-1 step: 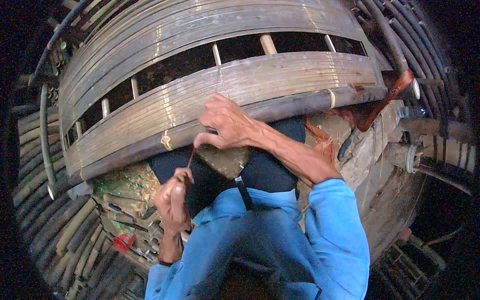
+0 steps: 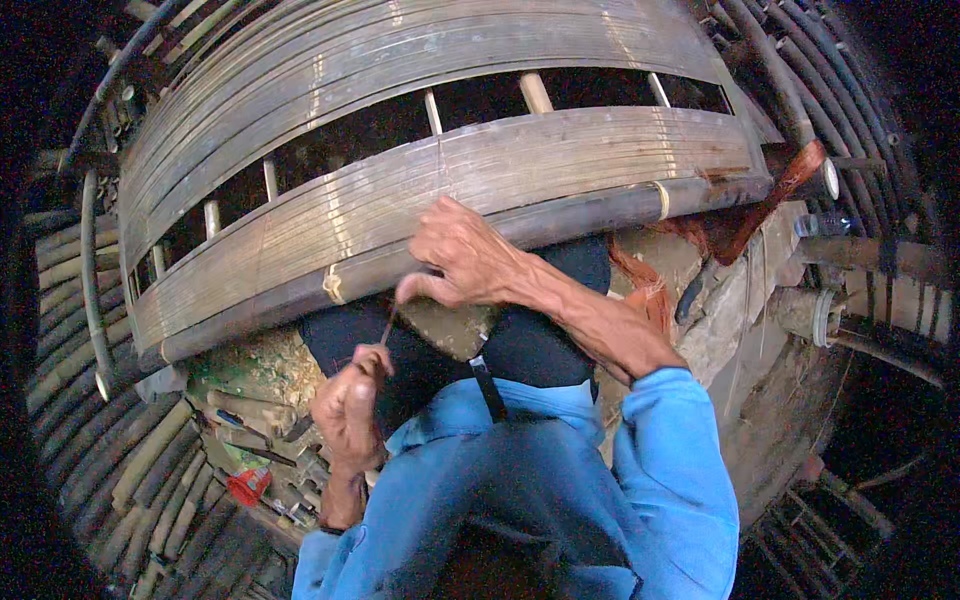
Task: The person weaves bamboo strips through a large wooden frame to create a curved structure, using a thin wire to secure the strips and occasionally cutting materials with a knife.
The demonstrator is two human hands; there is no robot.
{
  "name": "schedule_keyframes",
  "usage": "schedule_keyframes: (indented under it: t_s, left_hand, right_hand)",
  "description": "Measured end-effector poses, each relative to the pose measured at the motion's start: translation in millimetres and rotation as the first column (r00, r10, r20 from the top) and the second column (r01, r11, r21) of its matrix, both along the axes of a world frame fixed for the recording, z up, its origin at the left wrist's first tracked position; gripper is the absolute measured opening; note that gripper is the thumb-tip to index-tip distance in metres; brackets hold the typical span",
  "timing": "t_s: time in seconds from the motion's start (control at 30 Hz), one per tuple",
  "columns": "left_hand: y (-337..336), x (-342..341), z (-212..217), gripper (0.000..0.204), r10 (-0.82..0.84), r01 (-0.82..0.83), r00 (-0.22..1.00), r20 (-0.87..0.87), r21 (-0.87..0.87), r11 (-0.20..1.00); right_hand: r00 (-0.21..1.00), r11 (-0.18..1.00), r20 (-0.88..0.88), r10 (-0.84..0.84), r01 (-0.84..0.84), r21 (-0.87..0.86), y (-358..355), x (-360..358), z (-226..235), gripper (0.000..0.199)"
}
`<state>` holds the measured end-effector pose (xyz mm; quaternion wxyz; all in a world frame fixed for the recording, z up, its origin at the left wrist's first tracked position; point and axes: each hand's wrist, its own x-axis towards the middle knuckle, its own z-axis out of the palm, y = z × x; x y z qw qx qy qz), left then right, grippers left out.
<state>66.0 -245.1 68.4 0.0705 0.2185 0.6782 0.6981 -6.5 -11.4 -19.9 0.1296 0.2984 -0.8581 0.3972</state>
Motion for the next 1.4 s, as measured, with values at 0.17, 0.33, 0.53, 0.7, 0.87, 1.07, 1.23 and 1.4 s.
schedule_keyframes:
  t_s: [0.17,0.33,0.53,0.7,0.87,1.07,1.23,1.4]
  left_hand:
    - [-25,-13,-30,0.050,0.048,-0.107,0.940,0.339,0.159,0.981]
    - [-153,-53,-119,0.026,0.745,-0.722,0.575,0.337,-0.220,0.656]
    - [-227,-57,-200,0.079,0.754,-0.592,0.638,-0.158,-0.726,0.349]
    - [-257,-56,-163,0.028,0.417,-0.263,0.846,0.331,-0.422,0.868]
    - [-374,-38,-72,0.024,0.568,-0.585,0.810,0.145,0.135,0.799]
    - [-453,-112,2,0.021,0.329,-0.414,0.910,0.252,0.558,0.719]
    - [-308,-259,-35,0.034,0.314,-0.414,0.910,-0.270,-0.615,0.671]
    - [-151,-333,-119,0.025,0.157,-0.271,0.959,-0.236,-0.924,0.269]
  right_hand:
    - [0.998,0.996,0.041,-0.051,0.048,0.078,-8,3,-1,0.057]
    - [0.874,0.899,0.315,0.370,-0.422,0.118,-48,43,42,0.047]
    - [0.749,0.694,0.588,0.305,-0.598,0.402,-72,56,49,0.046]
    - [0.900,0.820,0.411,0.147,-0.343,0.458,-75,9,54,0.044]
    - [0.831,0.976,0.552,0.073,-0.174,0.132,-79,-49,56,0.035]
    - [0.897,0.973,0.377,-0.230,0.206,0.105,-108,-135,14,0.037]
    - [0.811,0.911,0.446,-0.379,0.243,0.332,-141,-203,-20,0.046]
    - [0.663,0.853,0.591,-0.459,0.144,0.501,-162,-241,-53,0.058]
